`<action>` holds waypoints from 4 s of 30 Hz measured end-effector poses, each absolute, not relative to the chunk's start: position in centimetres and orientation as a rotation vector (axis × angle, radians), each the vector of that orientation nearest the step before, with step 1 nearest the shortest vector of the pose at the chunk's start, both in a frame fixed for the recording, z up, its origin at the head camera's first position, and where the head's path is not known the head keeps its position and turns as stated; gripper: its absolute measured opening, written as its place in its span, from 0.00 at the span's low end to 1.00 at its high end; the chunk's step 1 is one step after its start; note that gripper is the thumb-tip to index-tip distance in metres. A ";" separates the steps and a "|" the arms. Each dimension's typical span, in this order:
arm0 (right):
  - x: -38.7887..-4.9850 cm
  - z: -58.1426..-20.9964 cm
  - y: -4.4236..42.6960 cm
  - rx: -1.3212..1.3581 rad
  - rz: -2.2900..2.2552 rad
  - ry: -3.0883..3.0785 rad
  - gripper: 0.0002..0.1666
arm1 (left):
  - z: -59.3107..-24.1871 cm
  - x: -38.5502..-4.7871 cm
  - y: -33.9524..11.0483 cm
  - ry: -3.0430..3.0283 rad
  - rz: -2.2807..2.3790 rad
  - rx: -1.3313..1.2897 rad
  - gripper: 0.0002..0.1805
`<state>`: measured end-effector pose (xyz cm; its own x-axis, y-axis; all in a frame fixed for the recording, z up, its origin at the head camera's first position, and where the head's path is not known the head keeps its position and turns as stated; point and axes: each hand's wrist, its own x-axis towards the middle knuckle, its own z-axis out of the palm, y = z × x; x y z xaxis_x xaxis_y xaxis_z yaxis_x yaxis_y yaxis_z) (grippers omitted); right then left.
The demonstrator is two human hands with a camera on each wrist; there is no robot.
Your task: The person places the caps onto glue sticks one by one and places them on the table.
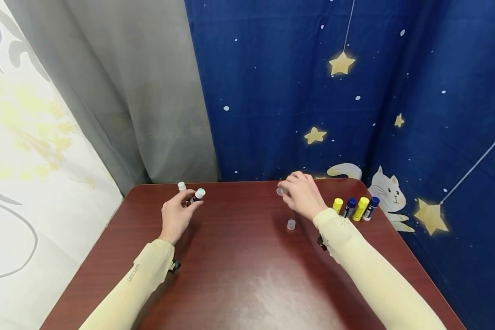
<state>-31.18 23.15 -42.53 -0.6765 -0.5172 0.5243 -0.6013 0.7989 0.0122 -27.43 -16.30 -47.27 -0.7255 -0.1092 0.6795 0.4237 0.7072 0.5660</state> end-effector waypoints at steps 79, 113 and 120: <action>-28.7 -41.8 13.6 1.035 0.686 -2.307 0.16 | -46.0 -25.9 -10.9 -2.225 -0.802 -0.523 0.18; -28.0 -41.9 12.5 1.073 0.717 -2.355 0.18 | -46.0 -25.3 -9.7 -2.209 -0.762 -0.591 0.19; -27.9 -42.0 12.4 1.083 0.726 -2.357 0.18 | -46.0 -25.4 -9.6 -2.192 -0.746 -0.618 0.19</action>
<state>-27.88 12.44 -42.05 -0.5944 -0.5520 0.5848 -0.7854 0.5548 -0.2746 -25.36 -9.59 -45.99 -0.6200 0.1983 0.7591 0.6202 0.7165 0.3194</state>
